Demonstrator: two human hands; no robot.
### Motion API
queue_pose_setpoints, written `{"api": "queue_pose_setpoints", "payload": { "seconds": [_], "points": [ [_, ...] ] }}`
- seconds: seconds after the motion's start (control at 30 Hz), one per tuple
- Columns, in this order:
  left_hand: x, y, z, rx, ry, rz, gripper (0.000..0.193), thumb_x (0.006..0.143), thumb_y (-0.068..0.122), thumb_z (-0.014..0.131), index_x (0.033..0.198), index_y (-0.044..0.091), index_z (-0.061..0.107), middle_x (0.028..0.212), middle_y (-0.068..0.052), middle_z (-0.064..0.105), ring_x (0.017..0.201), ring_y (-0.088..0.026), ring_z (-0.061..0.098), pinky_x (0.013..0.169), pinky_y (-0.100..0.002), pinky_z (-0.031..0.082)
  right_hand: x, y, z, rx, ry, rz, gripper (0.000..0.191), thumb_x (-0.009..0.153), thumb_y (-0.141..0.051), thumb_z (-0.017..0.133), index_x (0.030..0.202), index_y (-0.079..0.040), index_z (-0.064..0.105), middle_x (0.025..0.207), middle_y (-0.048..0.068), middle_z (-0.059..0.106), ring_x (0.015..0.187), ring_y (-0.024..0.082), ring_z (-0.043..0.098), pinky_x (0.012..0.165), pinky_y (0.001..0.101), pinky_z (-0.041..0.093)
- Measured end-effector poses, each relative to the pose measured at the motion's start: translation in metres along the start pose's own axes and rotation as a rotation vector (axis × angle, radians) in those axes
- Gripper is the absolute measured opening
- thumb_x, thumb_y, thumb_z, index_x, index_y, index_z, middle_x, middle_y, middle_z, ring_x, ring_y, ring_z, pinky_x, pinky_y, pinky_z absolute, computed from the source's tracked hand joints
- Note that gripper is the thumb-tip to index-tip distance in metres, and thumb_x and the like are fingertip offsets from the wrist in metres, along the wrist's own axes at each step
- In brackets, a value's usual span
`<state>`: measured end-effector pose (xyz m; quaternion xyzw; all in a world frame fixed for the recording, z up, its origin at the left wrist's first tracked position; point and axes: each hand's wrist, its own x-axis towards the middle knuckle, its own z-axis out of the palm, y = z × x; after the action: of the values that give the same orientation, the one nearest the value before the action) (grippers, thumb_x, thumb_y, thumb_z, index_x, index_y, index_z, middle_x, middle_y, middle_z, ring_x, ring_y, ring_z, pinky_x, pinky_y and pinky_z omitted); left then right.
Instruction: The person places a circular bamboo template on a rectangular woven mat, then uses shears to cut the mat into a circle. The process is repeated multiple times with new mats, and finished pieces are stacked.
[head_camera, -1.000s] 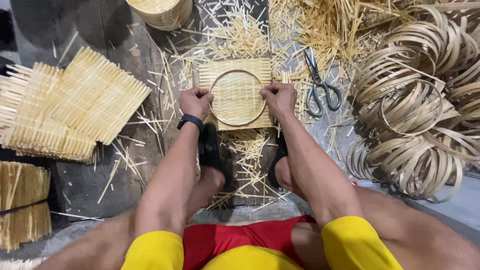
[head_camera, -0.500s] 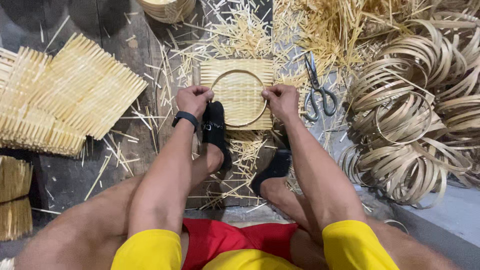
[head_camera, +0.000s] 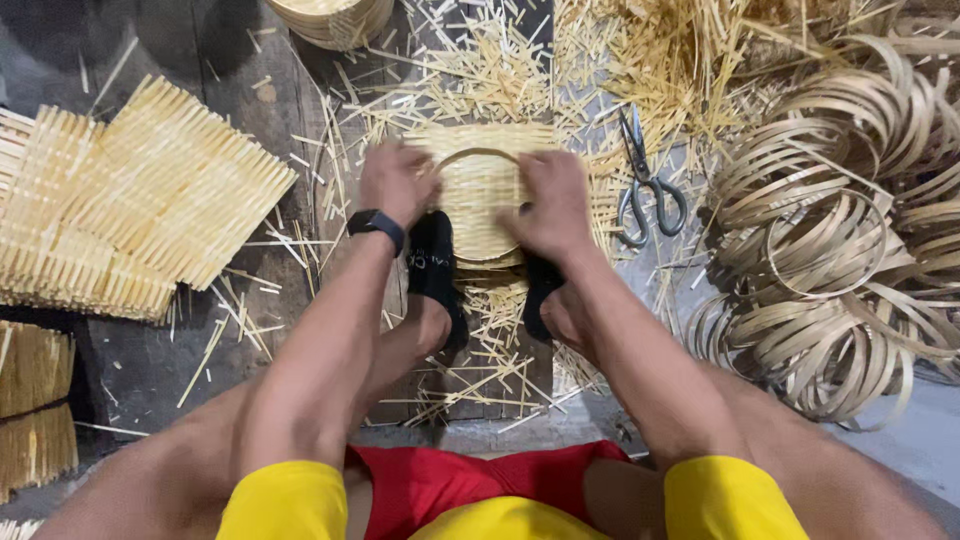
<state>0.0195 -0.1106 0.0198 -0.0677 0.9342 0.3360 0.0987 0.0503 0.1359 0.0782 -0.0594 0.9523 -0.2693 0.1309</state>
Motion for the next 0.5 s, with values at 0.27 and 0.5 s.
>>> {"api": "queue_pose_setpoints", "payload": {
  "seconds": [0.27,0.5],
  "points": [
    [0.038,0.011,0.047,-0.311,0.007,0.359,0.017,0.099,0.03,0.073,0.107,0.017,0.082,0.119,-0.008,0.066,0.113,-0.028,0.059,0.102,-0.041,0.048,0.003,-0.041,0.075,-0.667,-0.17,-0.28,0.098,0.07,-0.039,0.074,0.152,0.002,0.039,0.162,0.024,0.026,0.154,0.042,0.011,0.124,0.059,0.002],
    [0.037,0.014,0.049,-0.394,0.069,0.351,0.017,0.096,0.026,0.074,0.102,0.013,0.082,0.112,-0.007,0.068,0.106,-0.026,0.065,0.092,-0.038,0.053,-0.006,-0.041,0.074,-0.659,-0.095,-0.326,0.088,0.075,-0.034,0.069,0.15,0.001,0.04,0.161,0.025,0.027,0.153,0.043,0.014,0.123,0.0613,0.005]
  ]
}}
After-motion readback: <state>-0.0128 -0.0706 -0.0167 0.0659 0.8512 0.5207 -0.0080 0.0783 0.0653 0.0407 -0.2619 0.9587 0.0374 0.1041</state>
